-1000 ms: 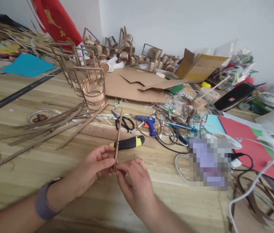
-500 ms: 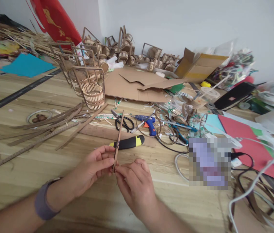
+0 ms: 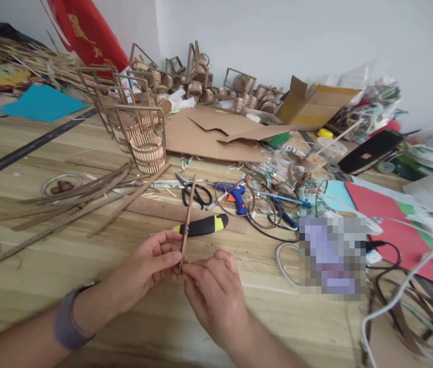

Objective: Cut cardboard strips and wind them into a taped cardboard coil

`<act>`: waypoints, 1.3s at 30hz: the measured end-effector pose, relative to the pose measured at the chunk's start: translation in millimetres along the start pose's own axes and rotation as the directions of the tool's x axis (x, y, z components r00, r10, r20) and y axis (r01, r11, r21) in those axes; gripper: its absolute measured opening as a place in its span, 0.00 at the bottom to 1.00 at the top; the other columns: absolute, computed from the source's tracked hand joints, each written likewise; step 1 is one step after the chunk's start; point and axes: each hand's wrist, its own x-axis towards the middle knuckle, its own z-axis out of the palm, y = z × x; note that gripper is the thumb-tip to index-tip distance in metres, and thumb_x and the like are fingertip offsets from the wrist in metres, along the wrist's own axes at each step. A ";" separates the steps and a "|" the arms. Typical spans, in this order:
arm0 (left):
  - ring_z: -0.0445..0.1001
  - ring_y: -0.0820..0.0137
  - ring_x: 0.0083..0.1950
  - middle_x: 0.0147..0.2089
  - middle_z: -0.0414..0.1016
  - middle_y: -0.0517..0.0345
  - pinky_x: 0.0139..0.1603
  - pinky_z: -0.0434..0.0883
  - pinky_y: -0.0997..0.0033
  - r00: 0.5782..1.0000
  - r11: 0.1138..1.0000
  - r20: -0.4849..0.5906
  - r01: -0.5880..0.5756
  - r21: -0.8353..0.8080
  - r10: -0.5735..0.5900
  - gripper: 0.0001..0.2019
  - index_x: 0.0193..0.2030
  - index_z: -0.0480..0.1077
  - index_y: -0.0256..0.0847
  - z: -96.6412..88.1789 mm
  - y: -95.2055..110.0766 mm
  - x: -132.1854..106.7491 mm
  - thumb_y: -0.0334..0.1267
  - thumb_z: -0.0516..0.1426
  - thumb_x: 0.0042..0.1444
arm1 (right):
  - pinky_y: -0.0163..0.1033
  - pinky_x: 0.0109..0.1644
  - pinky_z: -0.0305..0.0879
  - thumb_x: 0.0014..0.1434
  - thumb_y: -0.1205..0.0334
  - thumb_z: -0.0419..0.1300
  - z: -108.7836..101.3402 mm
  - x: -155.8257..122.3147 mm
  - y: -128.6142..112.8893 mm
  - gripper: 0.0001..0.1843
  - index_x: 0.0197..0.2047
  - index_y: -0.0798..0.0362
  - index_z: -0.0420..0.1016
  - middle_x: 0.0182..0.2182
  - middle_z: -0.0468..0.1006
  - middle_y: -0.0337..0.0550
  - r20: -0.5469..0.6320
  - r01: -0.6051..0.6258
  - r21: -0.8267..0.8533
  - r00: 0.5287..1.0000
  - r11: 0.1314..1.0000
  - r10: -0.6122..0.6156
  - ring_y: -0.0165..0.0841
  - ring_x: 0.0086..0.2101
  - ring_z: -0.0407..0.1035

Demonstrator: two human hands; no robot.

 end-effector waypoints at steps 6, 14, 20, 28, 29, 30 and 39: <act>0.71 0.75 0.29 0.27 0.75 0.65 0.32 0.66 0.74 1.000 1.000 0.000 -0.005 0.003 0.005 0.27 0.43 0.68 0.37 -0.9 -0.6 0.7 0.42 0.73 0.39 | 0.42 0.39 0.65 0.63 0.76 0.58 0.0 -0.7 0.0 0.10 0.44 0.53 0.72 0.30 0.82 0.40 0.001 0.006 0.016 1.000 1.000 -0.006 0.30 0.27 0.74; 0.71 0.75 0.28 0.26 0.74 0.66 0.33 0.65 0.73 1.000 1.000 -0.007 -0.006 0.028 0.007 0.26 0.43 0.67 0.37 -0.2 0.6 -1.1 0.42 0.73 0.41 | 0.41 0.37 0.65 0.63 0.75 0.57 -1.5 2.1 0.1 0.10 0.44 0.52 0.72 0.29 0.81 0.39 0.015 -0.021 0.037 1.000 0.999 0.020 0.30 0.26 0.73; 0.72 0.74 0.28 0.27 0.75 0.64 0.32 0.65 0.73 1.000 0.999 -0.005 -0.017 0.035 0.017 0.26 0.43 0.67 0.37 -1.6 -1.4 0.3 0.42 0.72 0.41 | 0.41 0.37 0.64 0.63 0.74 0.58 -1.3 1.7 -0.2 0.09 0.44 0.51 0.72 0.28 0.81 0.39 0.007 -0.026 0.038 1.000 0.999 0.026 0.30 0.26 0.73; 0.72 0.74 0.29 0.28 0.75 0.64 0.34 0.66 0.72 0.999 0.998 -0.014 -0.030 0.053 0.031 0.26 0.44 0.66 0.37 -1.1 -1.7 -0.2 0.41 0.71 0.42 | 0.41 0.38 0.64 0.61 0.76 0.59 -1.3 2.4 -1.0 0.09 0.42 0.54 0.72 0.29 0.82 0.38 0.012 -0.023 0.025 1.000 0.999 0.023 0.29 0.26 0.73; 0.72 0.74 0.30 0.29 0.75 0.64 0.34 0.66 0.72 0.999 0.998 -0.011 -0.034 0.057 0.035 0.25 0.44 0.66 0.37 -1.1 -1.9 -0.1 0.41 0.71 0.43 | 0.41 0.38 0.64 0.61 0.76 0.59 -1.2 2.2 -0.9 0.09 0.42 0.53 0.72 0.29 0.82 0.38 0.012 -0.024 0.024 1.000 0.999 0.024 0.28 0.26 0.73; 0.72 0.74 0.30 0.29 0.75 0.63 0.34 0.66 0.72 0.999 0.997 -0.009 -0.041 0.064 0.041 0.25 0.44 0.66 0.37 -1.2 -2.2 0.0 0.41 0.71 0.43 | 0.41 0.38 0.64 0.62 0.75 0.59 -1.0 2.0 -0.6 0.09 0.42 0.53 0.72 0.28 0.81 0.38 0.013 -0.028 0.023 1.000 0.999 0.028 0.28 0.26 0.73; 0.72 0.71 0.32 0.32 0.74 0.62 0.35 0.67 0.70 0.990 0.970 -0.012 -0.137 0.198 0.143 0.20 0.44 0.64 0.40 -2.9 -6.4 -0.2 0.41 0.67 0.49 | 0.41 0.38 0.62 0.62 0.75 0.58 2.1 -1.3 0.3 0.08 0.38 0.52 0.72 0.25 0.78 0.34 0.024 -0.054 -0.025 0.998 0.998 0.055 0.28 0.24 0.72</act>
